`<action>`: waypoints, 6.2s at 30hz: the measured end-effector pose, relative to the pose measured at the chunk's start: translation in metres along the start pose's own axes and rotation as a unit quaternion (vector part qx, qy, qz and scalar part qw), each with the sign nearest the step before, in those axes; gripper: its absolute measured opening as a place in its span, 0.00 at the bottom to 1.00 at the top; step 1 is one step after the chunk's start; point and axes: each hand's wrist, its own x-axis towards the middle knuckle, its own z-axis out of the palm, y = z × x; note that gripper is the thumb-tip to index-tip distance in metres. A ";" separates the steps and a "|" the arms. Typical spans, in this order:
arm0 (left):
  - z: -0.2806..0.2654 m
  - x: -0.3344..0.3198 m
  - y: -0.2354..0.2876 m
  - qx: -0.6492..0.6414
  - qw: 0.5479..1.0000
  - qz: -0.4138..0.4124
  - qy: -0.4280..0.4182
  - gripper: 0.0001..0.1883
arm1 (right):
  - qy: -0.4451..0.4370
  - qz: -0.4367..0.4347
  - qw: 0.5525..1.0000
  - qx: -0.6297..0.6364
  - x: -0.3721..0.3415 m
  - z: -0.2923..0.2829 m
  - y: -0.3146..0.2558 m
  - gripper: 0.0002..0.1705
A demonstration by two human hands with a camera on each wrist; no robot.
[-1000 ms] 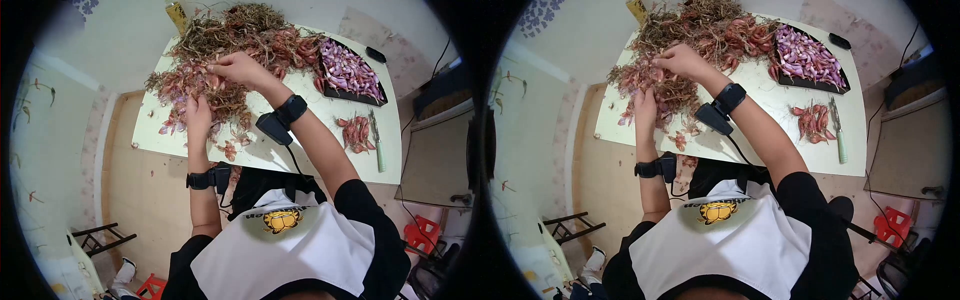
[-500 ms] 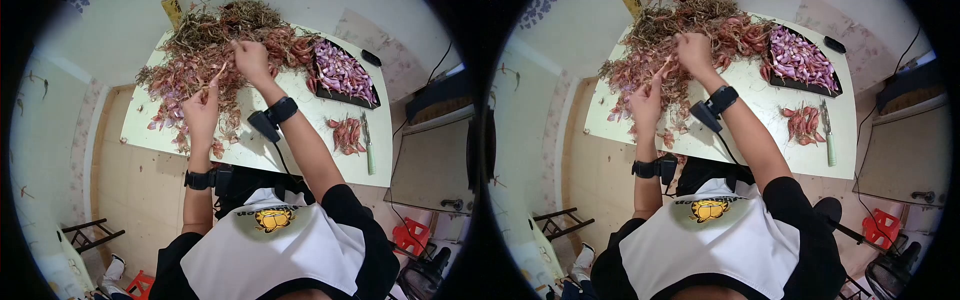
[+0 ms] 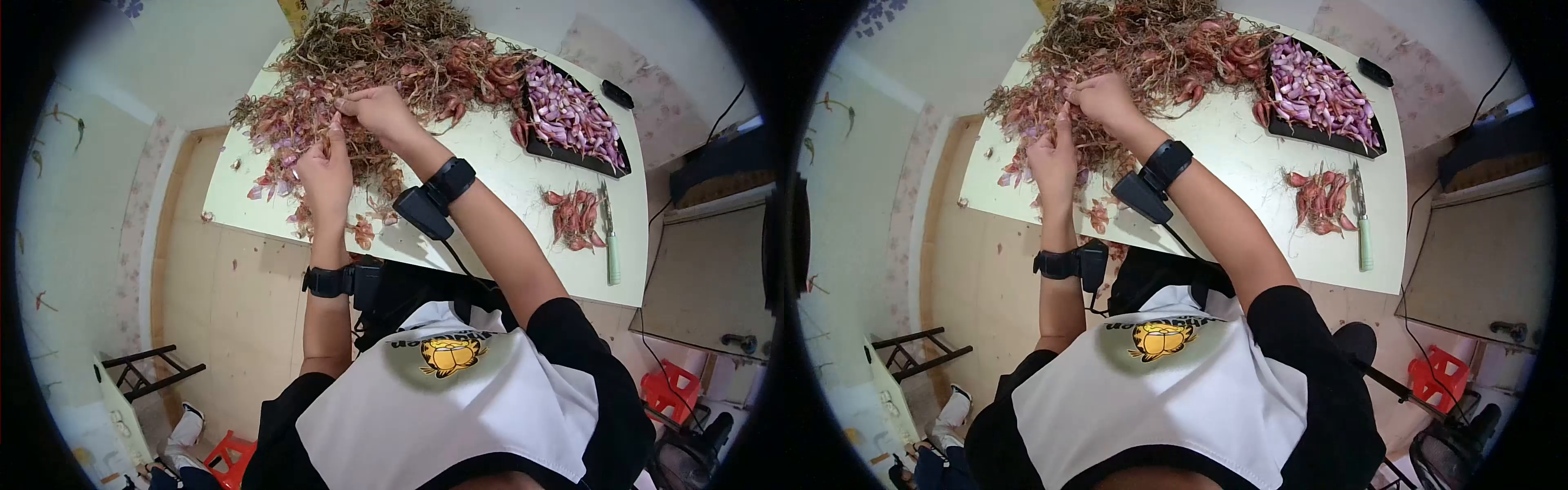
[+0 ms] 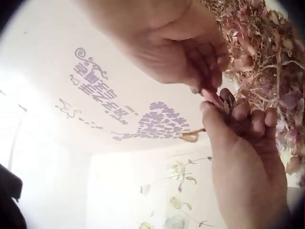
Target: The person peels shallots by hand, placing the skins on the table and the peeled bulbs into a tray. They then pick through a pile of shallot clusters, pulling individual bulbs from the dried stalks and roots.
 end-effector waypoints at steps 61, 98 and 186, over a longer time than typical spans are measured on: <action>0.019 -0.008 0.002 -0.349 0.886 -0.060 -0.298 0.13 | -0.019 0.070 0.997 -0.019 -0.055 -0.070 -0.011 0.13; 0.006 0.004 -0.021 -0.248 0.936 -0.037 -0.248 0.14 | -0.005 -0.214 0.914 -0.345 -0.078 -0.016 -0.007 0.10; 0.258 0.160 0.108 0.513 0.565 0.538 -0.356 0.17 | 0.165 -0.254 0.868 -0.393 -0.130 -0.074 -0.001 0.16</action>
